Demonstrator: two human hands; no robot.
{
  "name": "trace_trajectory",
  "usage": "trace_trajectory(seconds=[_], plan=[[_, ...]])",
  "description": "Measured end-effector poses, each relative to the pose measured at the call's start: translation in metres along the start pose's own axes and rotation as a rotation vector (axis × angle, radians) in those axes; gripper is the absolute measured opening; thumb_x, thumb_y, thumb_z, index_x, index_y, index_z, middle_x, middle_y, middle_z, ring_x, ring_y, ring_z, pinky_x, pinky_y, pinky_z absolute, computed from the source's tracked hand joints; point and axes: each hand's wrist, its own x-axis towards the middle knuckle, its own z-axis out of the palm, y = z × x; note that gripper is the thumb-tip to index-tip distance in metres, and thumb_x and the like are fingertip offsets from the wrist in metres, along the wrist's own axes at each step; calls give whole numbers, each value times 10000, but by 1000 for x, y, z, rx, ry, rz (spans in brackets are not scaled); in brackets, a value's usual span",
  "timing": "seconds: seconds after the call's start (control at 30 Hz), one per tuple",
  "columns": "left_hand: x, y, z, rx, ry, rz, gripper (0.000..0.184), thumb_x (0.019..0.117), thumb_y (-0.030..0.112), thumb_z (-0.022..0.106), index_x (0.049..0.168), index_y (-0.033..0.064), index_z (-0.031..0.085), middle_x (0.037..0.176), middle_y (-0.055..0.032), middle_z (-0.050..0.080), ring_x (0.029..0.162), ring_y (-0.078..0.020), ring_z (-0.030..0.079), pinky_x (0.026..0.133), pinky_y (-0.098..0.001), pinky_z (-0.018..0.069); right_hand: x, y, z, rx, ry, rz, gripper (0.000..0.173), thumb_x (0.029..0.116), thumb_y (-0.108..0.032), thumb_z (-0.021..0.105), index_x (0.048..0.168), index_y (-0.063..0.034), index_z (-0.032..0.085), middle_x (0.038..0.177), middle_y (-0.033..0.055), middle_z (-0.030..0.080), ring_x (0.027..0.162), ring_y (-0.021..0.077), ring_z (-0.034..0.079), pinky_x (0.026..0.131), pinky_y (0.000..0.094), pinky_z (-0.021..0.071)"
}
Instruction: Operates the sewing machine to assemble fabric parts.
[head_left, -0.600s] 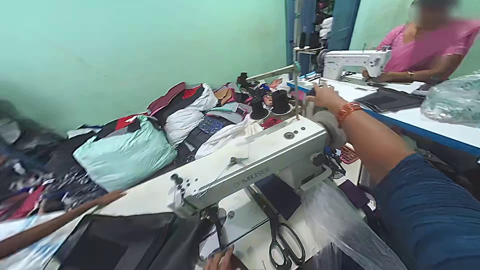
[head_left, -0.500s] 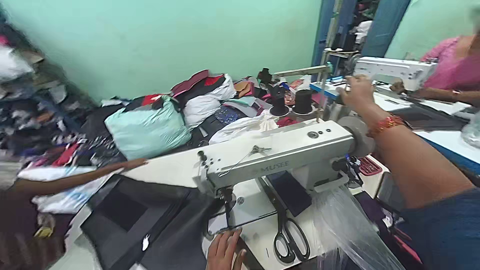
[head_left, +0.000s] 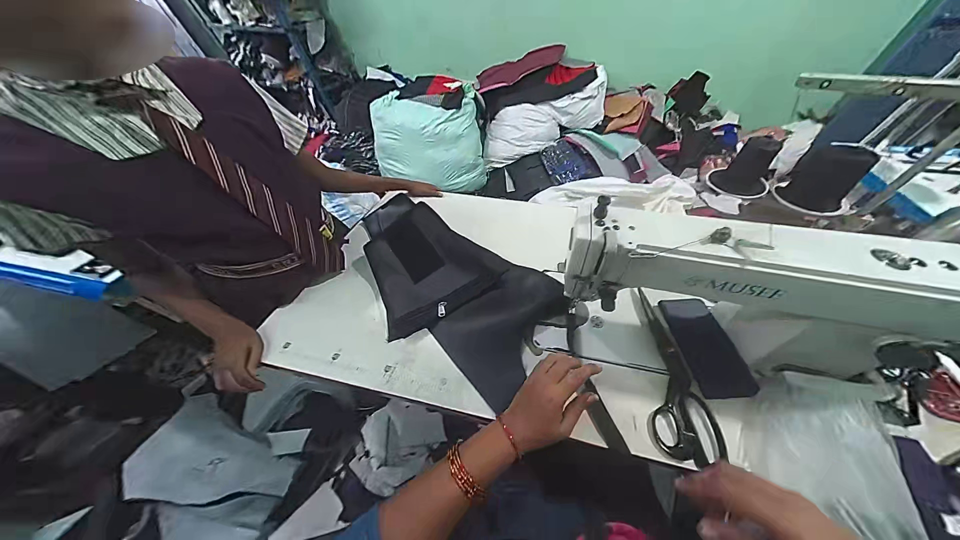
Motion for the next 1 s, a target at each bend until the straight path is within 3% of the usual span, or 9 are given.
trace_trajectory(seconds=[0.13,0.27,0.4,0.5,0.63,0.73,0.8,0.9,1.0], plan=[[33,-39,-66,162,14,-8,269,987,225,604,1130,66,768,1039,-125,751,1024,-294,709,927,-491,557,-16,17,104,210,-61,226,270,1037,-96,544,1154,104,683,1106,289,698,1068,426,684,989,549,519],[72,-126,-120,338,-201,-97,311,999,200,620,1268,72,710,1232,-179,700,1223,-395,625,1017,-606,484,-31,54,189,126,169,490,415,1000,-110,594,1352,110,591,1399,358,549,1305,529,538,1122,616,404],[68,-200,-125,401,-471,-217,519,1023,394,605,1502,205,547,1617,-105,428,1531,-439,271,1140,-716,259,-31,80,224,-35,251,505,470,983,-230,628,1388,10,621,1473,301,523,1298,600,494,1033,743,379],[42,-211,-113,445,-412,-243,570,1008,477,565,1530,254,507,1642,-93,375,1565,-432,161,1121,-799,184,-25,84,222,-131,265,461,426,937,-223,691,1308,-15,685,1382,301,592,1223,604,543,943,748,441],[15,-196,-111,506,-313,-316,573,1017,525,492,1533,275,497,1592,-118,440,1544,-448,216,1070,-795,272,-18,80,209,-181,187,438,355,916,-157,712,1242,-19,721,1302,295,636,1152,575,594,893,698,502],[1,-165,-112,550,-275,-447,566,1022,496,525,1544,282,479,1547,-166,477,1492,-479,308,1002,-769,362,-12,66,193,-21,142,347,274,923,-19,641,1176,13,742,1198,261,703,1115,491,657,939,633,514],[-4,-141,-112,590,-275,-548,609,1013,498,549,1574,293,428,1548,-194,469,1475,-495,332,958,-761,388,-5,48,175,138,84,328,278,989,-37,583,1225,31,713,1198,243,712,1146,413,677,1030,543,504],[-3,-127,-114,642,-297,-589,611,1017,503,548,1575,286,428,1507,-224,504,1449,-502,372,1024,-770,320,3,35,162,234,133,288,272,1000,-55,586,1226,29,710,1169,212,722,1104,319,704,1018,434,536],[19,-143,-117,671,-294,-429,552,1009,461,585,1463,146,577,1331,-261,616,1324,-523,486,1096,-764,250,7,35,160,234,196,232,255,999,-76,596,1203,11,721,1133,175,735,1060,257,715,982,379,556]])
